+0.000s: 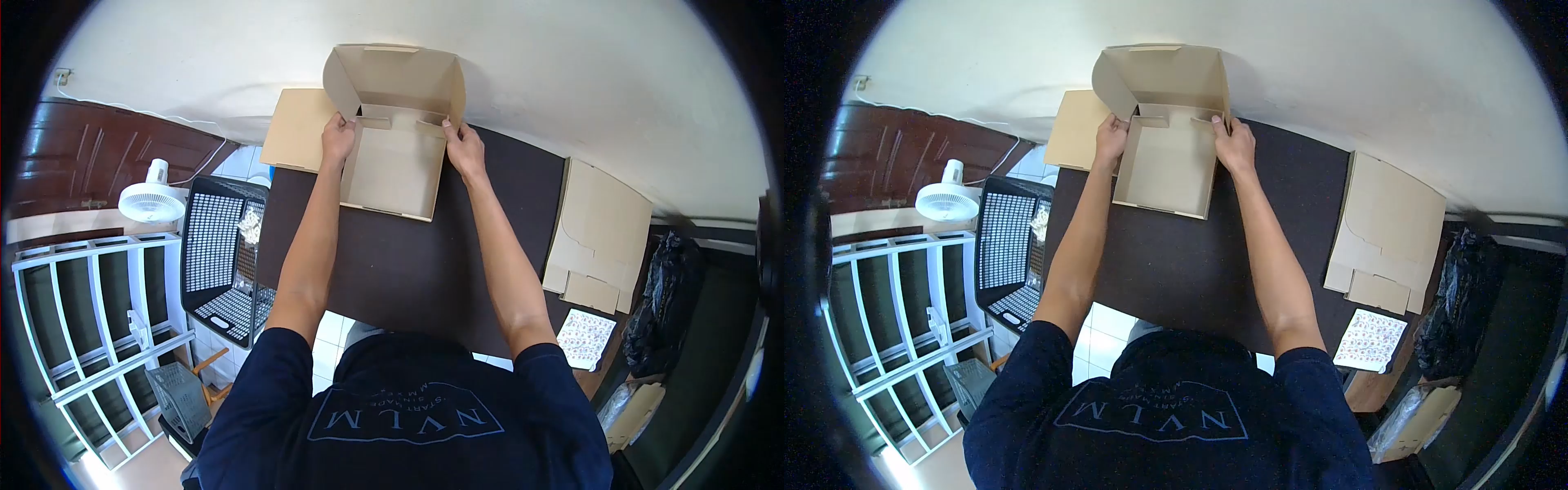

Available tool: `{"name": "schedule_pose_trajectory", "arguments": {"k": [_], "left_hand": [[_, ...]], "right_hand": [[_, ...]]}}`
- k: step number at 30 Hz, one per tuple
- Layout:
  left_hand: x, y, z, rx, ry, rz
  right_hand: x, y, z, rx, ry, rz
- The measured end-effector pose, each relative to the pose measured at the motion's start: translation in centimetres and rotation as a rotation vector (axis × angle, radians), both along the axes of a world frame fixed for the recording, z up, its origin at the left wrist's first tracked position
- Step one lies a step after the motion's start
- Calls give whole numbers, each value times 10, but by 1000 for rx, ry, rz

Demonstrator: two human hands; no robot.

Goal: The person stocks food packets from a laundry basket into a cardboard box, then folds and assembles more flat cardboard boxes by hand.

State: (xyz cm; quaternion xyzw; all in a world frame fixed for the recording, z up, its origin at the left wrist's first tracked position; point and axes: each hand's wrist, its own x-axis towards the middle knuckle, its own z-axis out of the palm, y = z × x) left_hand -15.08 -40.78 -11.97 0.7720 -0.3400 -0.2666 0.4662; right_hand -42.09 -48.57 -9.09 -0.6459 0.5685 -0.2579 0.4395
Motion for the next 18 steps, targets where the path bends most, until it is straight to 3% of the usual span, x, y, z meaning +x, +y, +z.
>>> {"name": "schedule_pose_trajectory", "arguments": {"k": [4,8,10,12,14,18], "left_hand": [[-7,2,-1,-182,75,56],[10,10,-8,65,-356,112],[-7,21,14,2,-377,176],[-13,36,12,-142,-102,198],[-29,59,18,-287,167,189],[-63,113,21,-279,242,283]], "right_hand": [[-5,3,-4,-49,-59,-47],[-20,8,9,-35,-103,-52],[-37,12,0,-41,-158,-150],[-69,16,0,-28,-253,-268],[-126,19,-5,-95,-173,-379],[-269,26,-25,-229,146,-764]]}}
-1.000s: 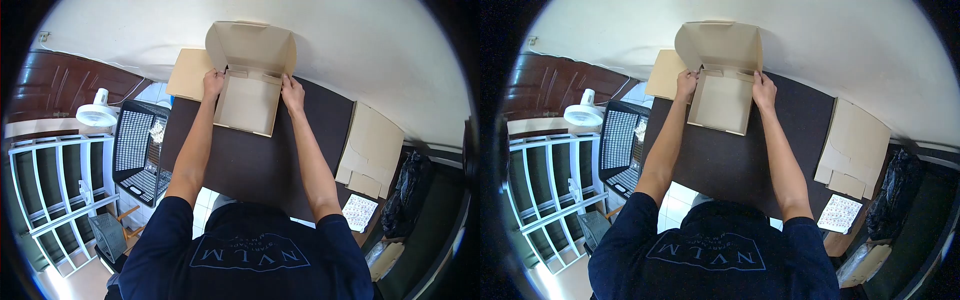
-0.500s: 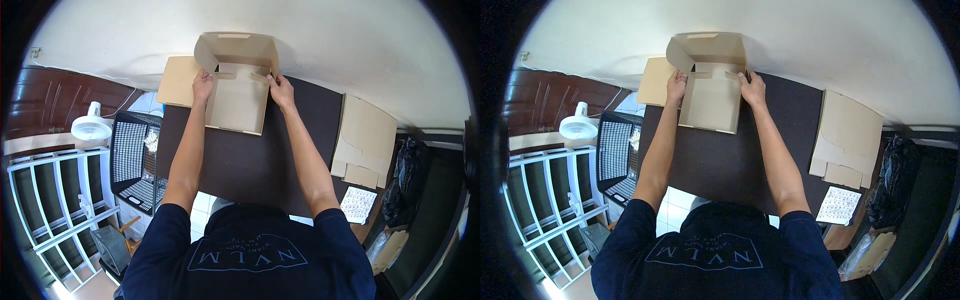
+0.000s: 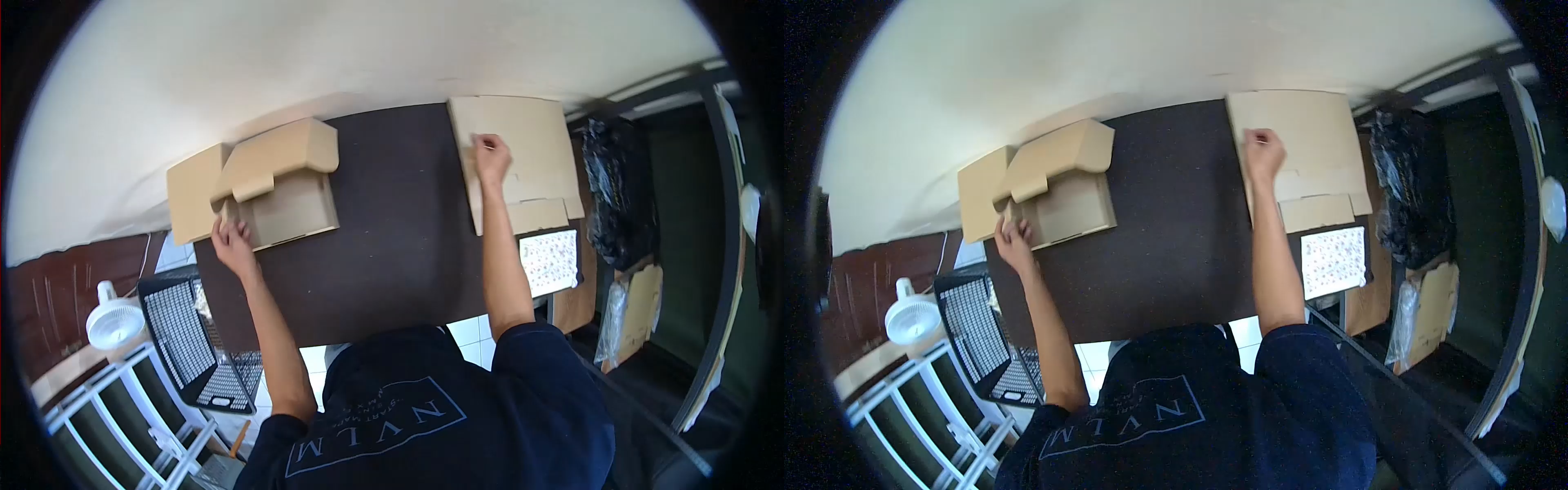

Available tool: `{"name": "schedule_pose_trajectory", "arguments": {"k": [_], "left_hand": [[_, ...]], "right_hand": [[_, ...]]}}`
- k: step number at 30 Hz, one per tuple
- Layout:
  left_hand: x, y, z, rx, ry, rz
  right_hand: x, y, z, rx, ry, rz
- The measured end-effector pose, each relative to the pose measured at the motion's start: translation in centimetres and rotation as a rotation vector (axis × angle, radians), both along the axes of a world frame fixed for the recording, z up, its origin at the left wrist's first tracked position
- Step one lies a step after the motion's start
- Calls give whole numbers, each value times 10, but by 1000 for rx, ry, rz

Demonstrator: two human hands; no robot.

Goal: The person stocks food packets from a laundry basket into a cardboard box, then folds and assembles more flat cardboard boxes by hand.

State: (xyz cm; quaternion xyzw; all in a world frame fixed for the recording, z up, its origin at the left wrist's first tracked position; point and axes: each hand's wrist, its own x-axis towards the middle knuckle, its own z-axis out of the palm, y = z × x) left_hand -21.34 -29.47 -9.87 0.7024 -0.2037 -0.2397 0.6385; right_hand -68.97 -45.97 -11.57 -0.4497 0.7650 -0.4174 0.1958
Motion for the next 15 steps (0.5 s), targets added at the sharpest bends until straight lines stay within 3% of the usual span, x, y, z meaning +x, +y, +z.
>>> {"name": "schedule_pose_trajectory", "arguments": {"k": [6,8,9,11,13,15], "left_hand": [[-41,71,-11,73,-20,-20],[-44,86,-23,89,-33,-94],[-46,93,-27,87,-36,-94],[-54,103,-31,137,-28,-187],[-70,108,-26,157,-52,-211],[-84,114,-22,216,-33,-400]], "right_hand": [[-186,21,-23,220,327,-367],[-234,16,-52,378,54,-494],[-236,14,-49,377,51,-493],[-231,7,-32,194,-591,-709],[-221,-3,-21,138,-662,-695],[-219,-21,-23,129,-773,-805]]}}
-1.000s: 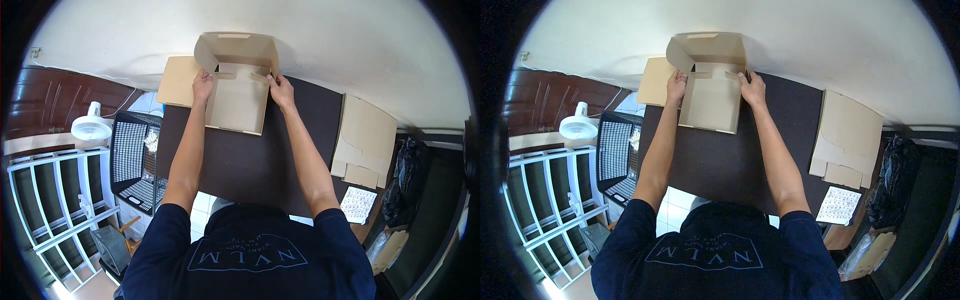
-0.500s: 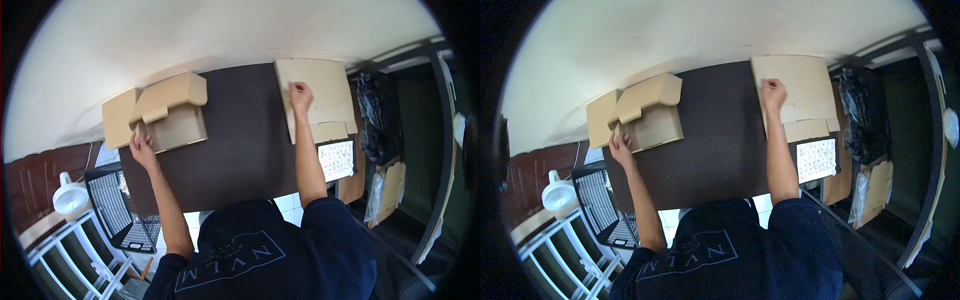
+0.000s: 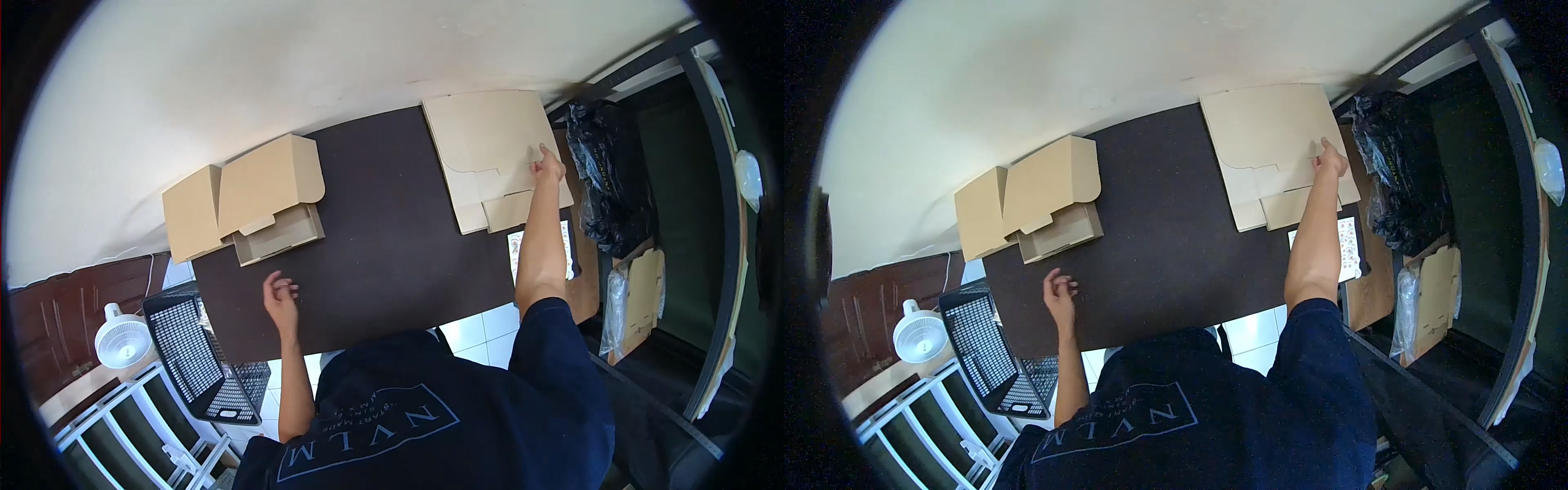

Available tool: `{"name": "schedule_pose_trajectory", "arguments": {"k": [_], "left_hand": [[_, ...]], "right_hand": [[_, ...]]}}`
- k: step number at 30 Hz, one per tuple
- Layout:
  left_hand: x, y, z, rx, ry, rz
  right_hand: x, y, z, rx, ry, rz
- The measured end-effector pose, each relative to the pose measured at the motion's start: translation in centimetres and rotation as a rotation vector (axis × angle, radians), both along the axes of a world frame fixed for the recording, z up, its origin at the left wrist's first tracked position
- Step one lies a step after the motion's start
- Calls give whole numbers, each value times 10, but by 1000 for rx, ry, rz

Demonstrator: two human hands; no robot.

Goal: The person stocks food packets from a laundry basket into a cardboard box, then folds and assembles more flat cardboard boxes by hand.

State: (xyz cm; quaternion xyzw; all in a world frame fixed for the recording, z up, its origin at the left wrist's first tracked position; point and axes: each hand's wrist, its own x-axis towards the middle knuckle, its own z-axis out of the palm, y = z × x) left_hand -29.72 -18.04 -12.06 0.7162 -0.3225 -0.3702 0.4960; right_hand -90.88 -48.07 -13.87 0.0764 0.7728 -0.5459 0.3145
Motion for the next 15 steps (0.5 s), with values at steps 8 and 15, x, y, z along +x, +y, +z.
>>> {"name": "schedule_pose_trajectory", "arguments": {"k": [8,15], "left_hand": [[-52,-16,14,170,126,-286],[-102,-75,31,226,-8,-620]], "right_hand": [[-35,-27,-28,-302,-188,190],[4,15,125,-712,-195,326]]}}
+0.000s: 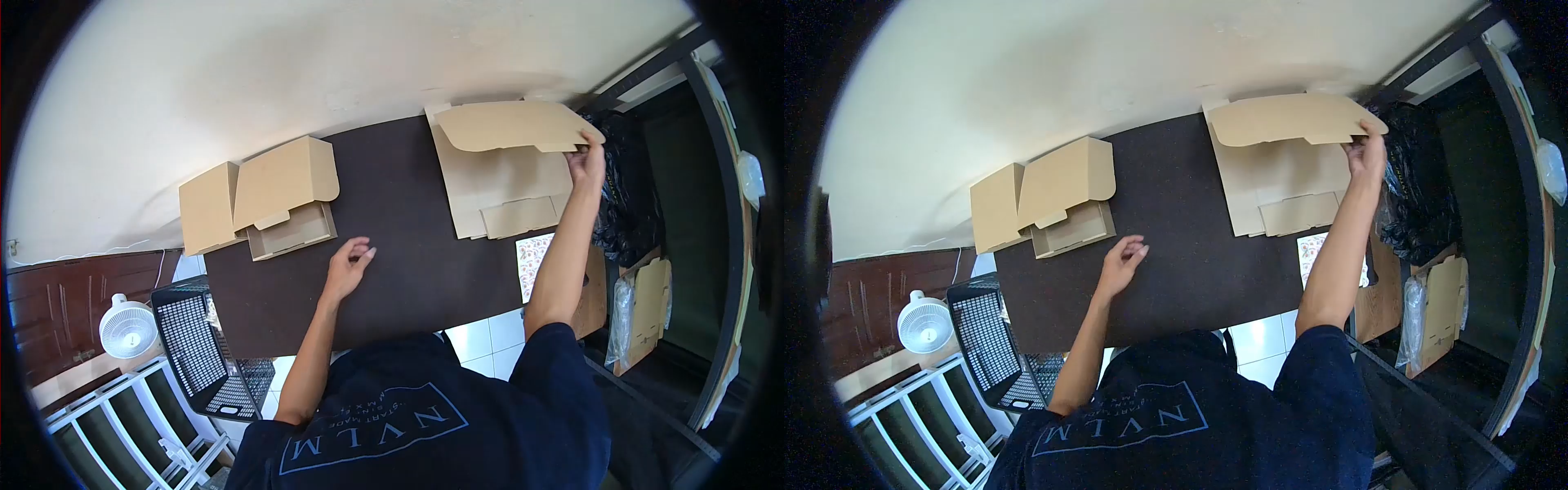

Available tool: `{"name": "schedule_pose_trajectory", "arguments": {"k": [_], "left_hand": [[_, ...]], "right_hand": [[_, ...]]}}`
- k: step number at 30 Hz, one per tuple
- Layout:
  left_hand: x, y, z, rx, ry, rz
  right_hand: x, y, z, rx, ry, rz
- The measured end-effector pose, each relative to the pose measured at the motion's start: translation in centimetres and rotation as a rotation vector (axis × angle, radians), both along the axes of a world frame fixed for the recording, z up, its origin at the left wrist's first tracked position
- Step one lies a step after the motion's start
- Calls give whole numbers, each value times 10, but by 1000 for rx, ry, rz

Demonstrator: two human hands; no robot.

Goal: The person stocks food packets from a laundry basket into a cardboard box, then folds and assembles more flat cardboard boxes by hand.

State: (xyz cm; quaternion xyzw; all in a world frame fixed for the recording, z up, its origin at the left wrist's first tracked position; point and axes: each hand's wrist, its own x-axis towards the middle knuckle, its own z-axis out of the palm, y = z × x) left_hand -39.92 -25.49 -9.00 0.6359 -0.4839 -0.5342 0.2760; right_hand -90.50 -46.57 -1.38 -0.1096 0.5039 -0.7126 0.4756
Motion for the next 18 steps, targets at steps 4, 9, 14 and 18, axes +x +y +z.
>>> {"name": "schedule_pose_trajectory", "arguments": {"k": [4,9,14,18], "left_hand": [[-37,-43,21,-146,-43,-82],[-82,-94,55,-566,-27,45],[-73,-135,89,-703,263,-28],[-53,-110,105,-811,202,-209]], "right_hand": [[25,65,88,-214,-58,19],[51,155,162,-351,-3,21],[98,238,227,-369,-5,19],[96,273,240,-382,167,24]]}}
